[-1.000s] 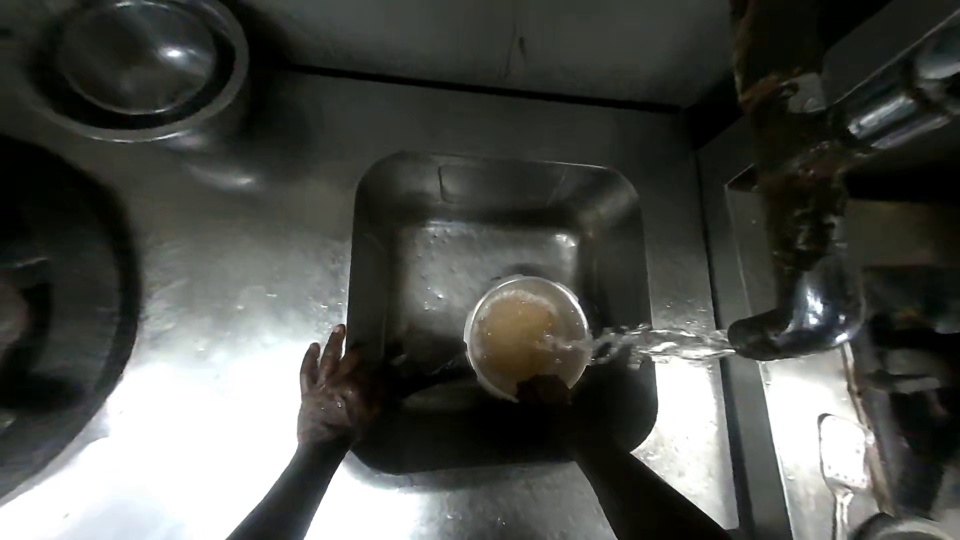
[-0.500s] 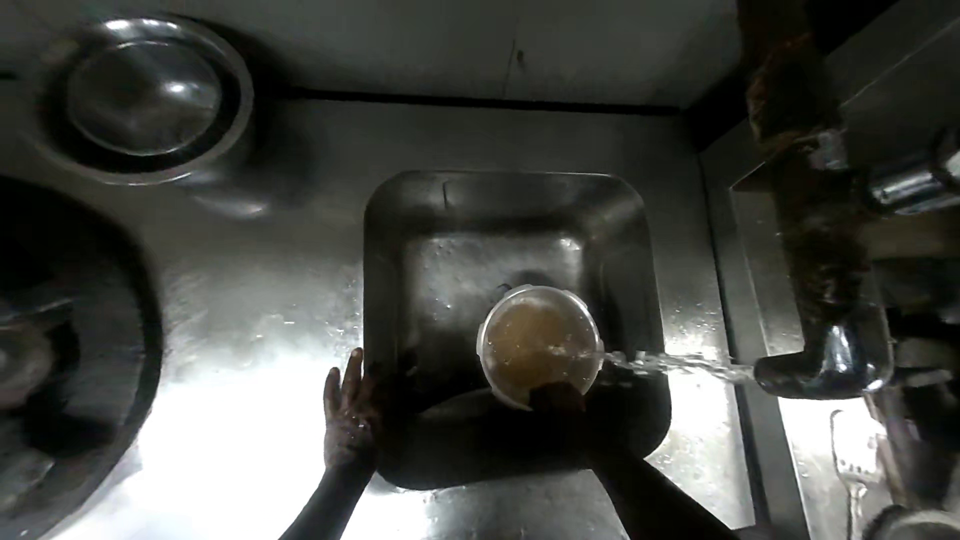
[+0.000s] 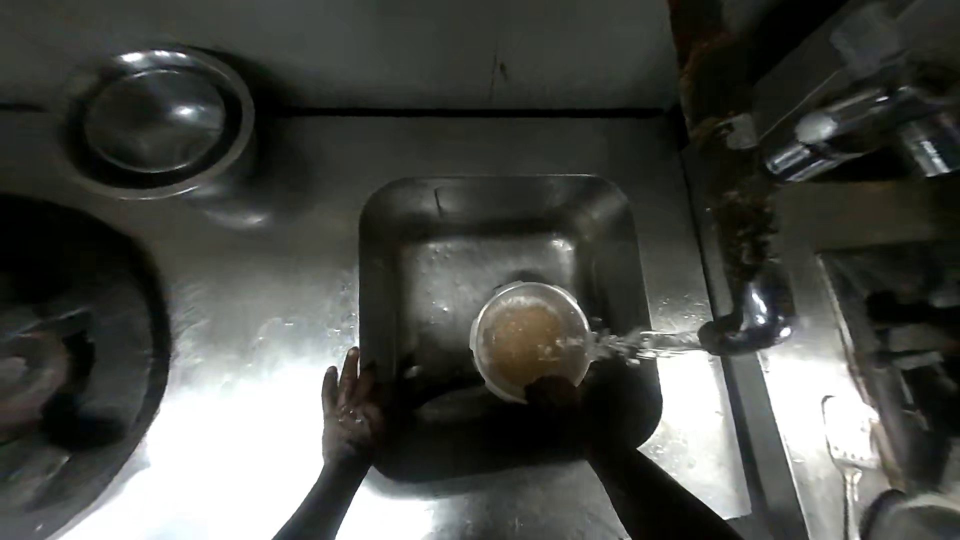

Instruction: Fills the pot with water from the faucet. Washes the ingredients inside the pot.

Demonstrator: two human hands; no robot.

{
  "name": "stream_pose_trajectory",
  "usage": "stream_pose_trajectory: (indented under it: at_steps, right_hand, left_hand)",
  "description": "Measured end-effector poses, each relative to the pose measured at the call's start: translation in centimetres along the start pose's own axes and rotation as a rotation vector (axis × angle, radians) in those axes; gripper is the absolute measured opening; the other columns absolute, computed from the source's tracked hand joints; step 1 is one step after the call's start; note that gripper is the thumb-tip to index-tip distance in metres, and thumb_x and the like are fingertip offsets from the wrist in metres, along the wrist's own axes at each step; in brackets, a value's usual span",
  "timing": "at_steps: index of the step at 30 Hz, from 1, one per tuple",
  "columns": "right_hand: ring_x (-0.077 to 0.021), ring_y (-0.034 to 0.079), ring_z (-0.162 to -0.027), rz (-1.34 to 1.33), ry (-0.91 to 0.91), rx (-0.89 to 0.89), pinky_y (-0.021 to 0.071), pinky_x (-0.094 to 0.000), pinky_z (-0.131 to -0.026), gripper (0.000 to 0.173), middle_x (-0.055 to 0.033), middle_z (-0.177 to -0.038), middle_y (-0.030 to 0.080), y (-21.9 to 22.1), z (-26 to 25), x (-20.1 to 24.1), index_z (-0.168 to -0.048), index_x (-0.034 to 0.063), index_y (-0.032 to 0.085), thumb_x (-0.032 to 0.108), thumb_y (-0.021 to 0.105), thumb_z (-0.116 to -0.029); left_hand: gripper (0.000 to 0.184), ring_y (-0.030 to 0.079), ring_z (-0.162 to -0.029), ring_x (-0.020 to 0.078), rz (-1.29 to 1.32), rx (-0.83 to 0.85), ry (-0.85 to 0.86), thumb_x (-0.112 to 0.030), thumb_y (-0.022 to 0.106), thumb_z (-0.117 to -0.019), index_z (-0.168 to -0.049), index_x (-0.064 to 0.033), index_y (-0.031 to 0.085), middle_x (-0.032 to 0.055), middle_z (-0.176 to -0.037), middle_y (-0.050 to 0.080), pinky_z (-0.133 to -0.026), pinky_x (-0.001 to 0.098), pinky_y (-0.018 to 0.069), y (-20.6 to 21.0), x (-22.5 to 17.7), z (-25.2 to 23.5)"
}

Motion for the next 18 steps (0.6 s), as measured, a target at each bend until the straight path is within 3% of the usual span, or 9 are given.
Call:
stream_pose_trajectory:
  at_steps: [4, 6, 8, 10, 13, 16, 18]
  right_hand:
    - [-0.0384, 0.063, -0.121, -0.161, -0.087, -0.038, 0.0484, -0.0612, -0.101, 0.033, -0.0171, -0.128, 0.068, -0.8, -0.7, -0.3, -0.129, 0.0138, 0.069, 0.030, 0.055, -0.1037]
    - [-0.0310, 0.058, -0.131, -0.262, -0.171, -0.146, 0.0426, -0.0517, -0.114, 0.039, -0.0117, -0.136, 0.066, -1.1, -0.4, -0.6, -0.133, 0.0150, 0.068, 0.037, 0.057, -0.1032]
    - [-0.0275, 0.056, -0.135, -0.344, -0.221, -0.304, 0.0400, -0.0449, -0.118, 0.041, -0.0106, -0.137, 0.066, -3.4, 2.0, -0.8, -0.132, 0.0117, 0.069, 0.038, 0.054, -0.1040]
    - [-0.0248, 0.061, -0.129, -0.519, -0.156, -0.473, 0.0449, -0.0412, -0.114, 0.034, -0.0113, -0.130, 0.070, -5.9, 5.6, -2.3, -0.124, 0.0078, 0.073, 0.029, 0.058, -0.1027]
    - [-0.0218, 0.074, -0.095, -0.818, -0.039, -0.755, 0.0596, -0.0420, -0.090, 0.021, -0.0140, -0.105, 0.076, -9.8, 11.6, -6.4, -0.113, 0.0009, 0.076, 0.013, 0.067, -0.0984]
    - [-0.0133, 0.073, -0.087, -0.982, -0.036, -0.970, 0.0617, -0.0364, -0.084, 0.015, -0.0072, -0.097, 0.077, -14.6, 16.5, -10.6, -0.108, 0.0028, 0.077, 0.008, 0.066, -0.0978]
    - [-0.0109, 0.072, -0.090, -1.021, -0.138, -1.123, 0.0606, -0.0330, -0.087, 0.017, -0.0053, -0.098, 0.076, -19.4, 20.7, -11.9, -0.106, 0.0002, 0.075, 0.004, 0.060, -0.0994]
  left_hand:
    - [0.041, 0.032, -0.152, 0.0380, 0.055, -0.019, -0.017, -0.042, 0.059, -0.0895, -0.106, -0.0099, 0.078, 0.0110, -0.140, 0.064, -0.125, 0.0598, 0.0166, -0.5, -0.1, -0.1]
    - [0.039, 0.030, -0.153, 0.0367, 0.053, 0.012, -0.029, -0.041, 0.063, -0.0870, -0.104, -0.0102, 0.079, 0.0097, -0.141, 0.064, -0.126, 0.0590, 0.0148, -0.1, 0.0, 0.1]
    - [0.037, 0.030, -0.153, 0.0370, 0.070, 0.003, -0.031, -0.041, 0.065, -0.0860, -0.102, -0.0104, 0.079, 0.0099, -0.141, 0.064, -0.126, 0.0595, 0.0153, 0.3, 0.3, 0.1]
    - [0.036, 0.030, -0.153, 0.0382, 0.088, 0.012, -0.034, -0.037, 0.066, -0.0862, -0.103, -0.0087, 0.079, 0.0122, -0.141, 0.063, -0.126, 0.0595, 0.0146, 0.5, 0.4, 0.1]
    - [0.037, 0.029, -0.153, 0.0379, 0.056, 0.046, -0.035, -0.038, 0.067, -0.0857, -0.106, -0.0087, 0.079, 0.0127, -0.143, 0.062, -0.126, 0.0594, 0.0133, 0.3, 0.1, 0.0]
    - [0.041, 0.023, -0.156, 0.0371, -0.016, 0.141, -0.034, -0.041, 0.071, -0.0862, -0.115, -0.0126, 0.077, 0.0108, -0.149, 0.056, -0.126, 0.0605, 0.0092, 0.6, -0.2, -0.1]
    - [0.049, 0.015, -0.158, 0.0381, -0.117, 0.234, -0.015, -0.039, 0.070, -0.0902, -0.131, -0.0125, 0.070, 0.0128, -0.160, 0.044, -0.126, 0.0626, 0.0067, 0.9, -0.7, 0.0]
Point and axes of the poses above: each hand's wrist, its own z-axis away from the middle knuckle, its own y-axis out of the palm, x = y × z, the point moved 9 cm from there along -z, towards the middle knuckle
